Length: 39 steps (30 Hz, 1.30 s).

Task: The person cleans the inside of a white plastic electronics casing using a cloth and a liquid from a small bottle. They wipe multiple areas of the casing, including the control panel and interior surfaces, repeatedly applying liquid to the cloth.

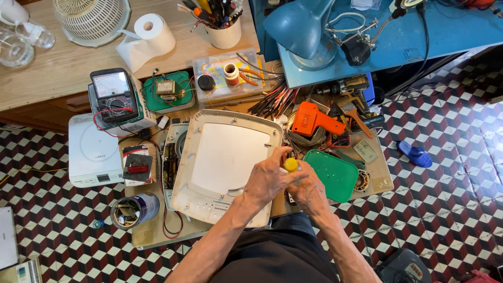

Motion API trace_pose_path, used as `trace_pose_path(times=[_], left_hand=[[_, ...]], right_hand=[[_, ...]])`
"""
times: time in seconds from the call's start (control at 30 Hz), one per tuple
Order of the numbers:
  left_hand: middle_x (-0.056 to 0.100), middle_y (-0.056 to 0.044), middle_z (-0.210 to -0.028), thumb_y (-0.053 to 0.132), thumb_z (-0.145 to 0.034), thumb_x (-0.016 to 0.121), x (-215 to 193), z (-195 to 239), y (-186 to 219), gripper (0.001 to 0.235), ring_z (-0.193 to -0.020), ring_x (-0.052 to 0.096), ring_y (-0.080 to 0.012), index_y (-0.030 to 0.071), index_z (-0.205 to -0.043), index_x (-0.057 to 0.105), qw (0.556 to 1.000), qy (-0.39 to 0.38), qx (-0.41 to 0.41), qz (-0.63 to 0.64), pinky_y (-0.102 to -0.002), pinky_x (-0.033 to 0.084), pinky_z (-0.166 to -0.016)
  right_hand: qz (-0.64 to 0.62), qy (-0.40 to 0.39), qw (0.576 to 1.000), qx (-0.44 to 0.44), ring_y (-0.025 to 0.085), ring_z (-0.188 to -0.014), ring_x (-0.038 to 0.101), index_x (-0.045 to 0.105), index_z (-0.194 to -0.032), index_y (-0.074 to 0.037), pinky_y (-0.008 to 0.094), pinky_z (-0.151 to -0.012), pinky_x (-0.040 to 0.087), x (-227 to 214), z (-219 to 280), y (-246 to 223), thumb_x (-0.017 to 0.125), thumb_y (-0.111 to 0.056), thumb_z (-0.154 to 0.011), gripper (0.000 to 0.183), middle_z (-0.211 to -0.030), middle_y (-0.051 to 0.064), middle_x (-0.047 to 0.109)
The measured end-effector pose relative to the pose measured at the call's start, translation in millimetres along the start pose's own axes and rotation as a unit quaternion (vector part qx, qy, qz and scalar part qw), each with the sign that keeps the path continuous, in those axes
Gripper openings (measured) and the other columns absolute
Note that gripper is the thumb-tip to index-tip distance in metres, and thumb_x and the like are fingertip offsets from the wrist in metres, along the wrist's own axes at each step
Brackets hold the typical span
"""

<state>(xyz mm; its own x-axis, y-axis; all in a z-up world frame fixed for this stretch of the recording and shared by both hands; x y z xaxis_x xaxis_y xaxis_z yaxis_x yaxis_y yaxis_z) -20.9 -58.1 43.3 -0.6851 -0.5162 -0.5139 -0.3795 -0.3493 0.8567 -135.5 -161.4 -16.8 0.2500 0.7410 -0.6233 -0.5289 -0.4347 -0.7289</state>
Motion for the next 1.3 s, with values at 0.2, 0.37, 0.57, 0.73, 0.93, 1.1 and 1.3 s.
trace_pose_path(times=[0.2, 0.37, 0.57, 0.73, 0.93, 1.1, 1.3], left_hand=[[0.077, -0.014, -0.095, 0.023, -0.091, 0.074, 8, -8, -5, 0.039, -0.082, 0.078, -0.0235, 0.003, -0.123, 0.064, 0.995, -0.032, 0.086, 0.045, -0.032, 0.063, -0.069], [0.076, -0.012, -0.082, 0.036, -0.088, 0.082, 32, -33, 5, 0.041, -0.071, 0.078, -0.0197, 0.002, -0.103, 0.063, 0.998, 0.05, 0.029, 0.033, -0.032, 0.063, -0.057], [0.071, -0.008, -0.064, 0.043, -0.086, 0.081, 39, -83, 22, 0.049, -0.056, 0.073, -0.0196, 0.006, -0.111, 0.062, 0.999, 0.04, -0.02, -0.015, -0.035, 0.058, -0.049], [0.071, -0.003, -0.067, 0.046, -0.092, 0.076, 27, -105, 25, 0.047, -0.058, 0.071, -0.0139, 0.015, -0.126, 0.065, 0.996, -0.049, 0.045, -0.057, -0.031, 0.056, -0.052], [0.061, -0.01, -0.062, 0.027, -0.096, 0.068, 22, -106, 13, 0.048, -0.055, 0.06, -0.0182, 0.01, -0.141, 0.06, 0.995, -0.072, -0.044, 0.044, -0.033, 0.05, -0.053], [0.069, -0.011, -0.078, 0.026, -0.092, 0.079, 29, -122, 13, 0.044, -0.065, 0.067, -0.0151, 0.007, -0.129, 0.064, 0.998, 0.017, 0.059, -0.004, -0.032, 0.055, -0.057], [0.074, -0.011, -0.088, 0.025, -0.093, 0.08, 31, -136, 17, 0.042, -0.071, 0.072, -0.0163, 0.008, -0.128, 0.066, 0.991, 0.082, 0.104, 0.003, -0.03, 0.058, -0.062]], right_hand=[[0.029, 0.099, 0.99, -0.097, 0.037, -0.109, 0.064, 0.058, -0.123, -0.005, 0.045, -0.089, 0.052, -17, 1, 0, 0.078, -0.015, -0.075, 0.053, -0.118, 0.017, 0.066], [0.083, 0.183, 0.978, -0.052, 0.04, -0.108, 0.064, 0.058, -0.125, -0.002, 0.046, -0.089, 0.051, -31, -8, 5, 0.081, -0.02, -0.075, 0.058, -0.115, 0.022, 0.067], [0.108, 0.167, 0.98, -0.021, 0.039, -0.104, 0.065, 0.056, -0.12, 0.004, 0.046, -0.089, 0.051, -48, -39, 18, 0.083, -0.023, -0.076, 0.058, -0.11, 0.024, 0.066], [0.075, 0.143, 0.98, -0.113, 0.037, -0.107, 0.064, 0.055, -0.126, 0.0, 0.046, -0.092, 0.05, -63, -67, 20, 0.081, -0.015, -0.075, 0.059, -0.114, 0.022, 0.065], [0.073, 0.11, 0.989, -0.074, 0.038, -0.11, 0.062, 0.054, -0.128, -0.007, 0.048, -0.092, 0.049, -68, -91, 21, 0.084, -0.015, -0.071, 0.065, -0.115, 0.018, 0.065], [0.057, 0.118, 0.988, -0.076, 0.038, -0.108, 0.063, 0.054, -0.126, -0.007, 0.049, -0.09, 0.051, -69, -98, 22, 0.083, -0.015, -0.072, 0.062, -0.113, 0.018, 0.066], [0.044, 0.1, 0.993, -0.045, 0.037, -0.11, 0.063, 0.057, -0.121, -0.007, 0.049, -0.091, 0.05, -82, -113, 24, 0.081, -0.022, -0.076, 0.053, -0.109, 0.015, 0.067]])
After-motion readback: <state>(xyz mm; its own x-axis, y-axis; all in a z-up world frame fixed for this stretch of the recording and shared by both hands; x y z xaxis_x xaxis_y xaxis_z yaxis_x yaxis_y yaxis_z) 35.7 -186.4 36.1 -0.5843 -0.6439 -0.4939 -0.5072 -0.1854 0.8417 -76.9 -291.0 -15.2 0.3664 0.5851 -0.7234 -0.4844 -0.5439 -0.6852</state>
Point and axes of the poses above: each hand's wrist, its own z-axis away from the middle knuckle, its own x-axis out of the palm, y = z × x, the point moved 3 cm from there along -z, towards the middle knuckle
